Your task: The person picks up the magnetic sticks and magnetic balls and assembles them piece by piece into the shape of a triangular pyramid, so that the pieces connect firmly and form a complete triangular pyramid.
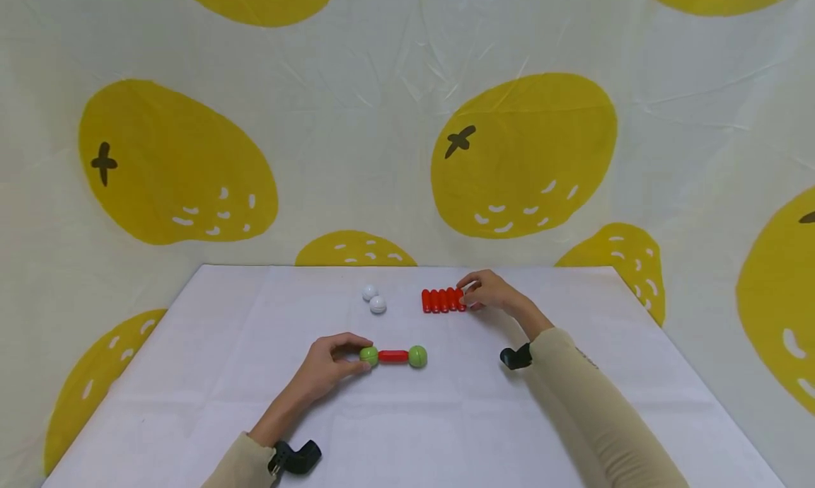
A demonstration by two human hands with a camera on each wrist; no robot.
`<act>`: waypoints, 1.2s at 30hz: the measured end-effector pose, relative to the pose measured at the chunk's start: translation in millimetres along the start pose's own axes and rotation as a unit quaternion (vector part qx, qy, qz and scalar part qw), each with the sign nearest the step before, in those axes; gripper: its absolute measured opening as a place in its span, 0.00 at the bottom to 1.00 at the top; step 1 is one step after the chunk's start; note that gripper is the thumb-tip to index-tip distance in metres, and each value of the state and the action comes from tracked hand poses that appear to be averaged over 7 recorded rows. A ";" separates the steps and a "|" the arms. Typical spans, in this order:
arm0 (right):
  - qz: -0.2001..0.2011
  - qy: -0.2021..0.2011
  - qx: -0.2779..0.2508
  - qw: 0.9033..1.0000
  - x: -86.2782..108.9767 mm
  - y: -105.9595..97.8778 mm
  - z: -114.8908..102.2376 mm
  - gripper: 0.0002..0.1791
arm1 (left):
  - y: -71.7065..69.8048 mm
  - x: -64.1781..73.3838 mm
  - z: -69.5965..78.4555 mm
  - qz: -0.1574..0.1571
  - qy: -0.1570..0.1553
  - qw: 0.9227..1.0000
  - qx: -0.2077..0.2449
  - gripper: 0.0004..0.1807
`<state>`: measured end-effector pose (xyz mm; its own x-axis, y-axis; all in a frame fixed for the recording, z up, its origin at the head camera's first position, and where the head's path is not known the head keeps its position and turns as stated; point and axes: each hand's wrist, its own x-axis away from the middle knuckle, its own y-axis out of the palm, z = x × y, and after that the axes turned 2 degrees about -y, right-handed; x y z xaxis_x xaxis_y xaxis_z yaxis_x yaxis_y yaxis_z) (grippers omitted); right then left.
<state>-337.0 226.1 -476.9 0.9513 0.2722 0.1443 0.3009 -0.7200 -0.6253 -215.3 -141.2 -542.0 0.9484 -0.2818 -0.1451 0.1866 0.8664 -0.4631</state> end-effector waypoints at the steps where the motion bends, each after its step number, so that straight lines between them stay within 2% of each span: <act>1: 0.000 0.001 -0.001 1.000 -0.4 0.1 0.6 0.21 | 0.0 0.2 -0.1 0.000 0.000 1.000 0.000 0.17; 17: 0.009 0.005 -0.019 1.000 1.7 3.0 6.7 0.20 | 1.5 2.1 0.2 0.004 -0.005 1.000 -0.001 0.17; 36: 0.043 0.005 -0.045 0.998 4.7 5.5 6.0 0.21 | 1.6 1.1 0.7 0.003 -0.002 1.000 0.005 0.17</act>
<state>-331.3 227.2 -484.3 0.9742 0.2021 0.1008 0.2233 -0.7943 -0.5650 -213.8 -139.8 -542.3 0.9505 -0.2746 -0.1456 0.1827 0.8726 -0.4531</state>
